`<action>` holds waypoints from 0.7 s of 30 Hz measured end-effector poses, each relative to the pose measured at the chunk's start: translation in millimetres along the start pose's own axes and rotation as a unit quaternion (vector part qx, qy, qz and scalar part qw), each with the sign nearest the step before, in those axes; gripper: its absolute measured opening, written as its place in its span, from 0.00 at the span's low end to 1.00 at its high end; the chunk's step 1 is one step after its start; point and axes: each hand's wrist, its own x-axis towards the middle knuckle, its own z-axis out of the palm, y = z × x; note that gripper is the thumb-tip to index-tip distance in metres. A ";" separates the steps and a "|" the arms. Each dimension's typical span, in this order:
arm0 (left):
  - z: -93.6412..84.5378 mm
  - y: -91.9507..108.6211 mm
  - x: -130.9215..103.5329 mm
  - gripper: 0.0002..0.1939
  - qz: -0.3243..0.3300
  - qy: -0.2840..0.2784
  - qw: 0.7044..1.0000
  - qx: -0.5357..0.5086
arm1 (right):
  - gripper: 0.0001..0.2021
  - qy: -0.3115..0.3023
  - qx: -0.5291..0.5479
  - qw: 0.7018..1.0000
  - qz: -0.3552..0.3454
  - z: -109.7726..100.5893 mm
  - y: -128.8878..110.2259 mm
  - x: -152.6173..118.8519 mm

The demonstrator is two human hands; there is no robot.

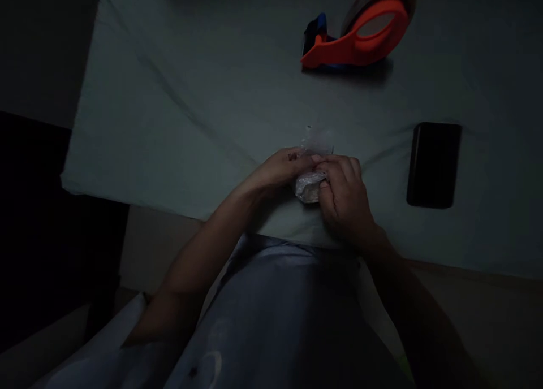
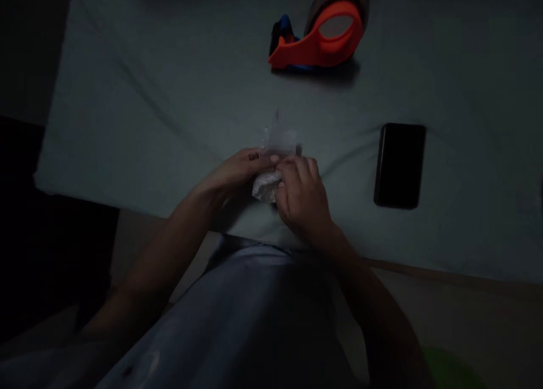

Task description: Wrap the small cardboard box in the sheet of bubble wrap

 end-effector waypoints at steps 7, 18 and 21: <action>2.9 -3.2 -9.9 0.07 -0.089 0.013 0.991 -0.103 | 0.11 0.092 0.020 0.995 -0.042 4.8 -5.0 -9.9; 6.6 -14.0 -19.2 0.06 -0.069 0.036 0.991 -0.106 | 0.21 0.002 -0.007 0.994 -0.110 -4.6 2.7 -29.6; 8.7 -19.2 -18.8 0.07 -0.001 0.034 0.994 -0.105 | 0.23 -0.007 0.001 0.998 -0.069 -12.5 3.1 -23.4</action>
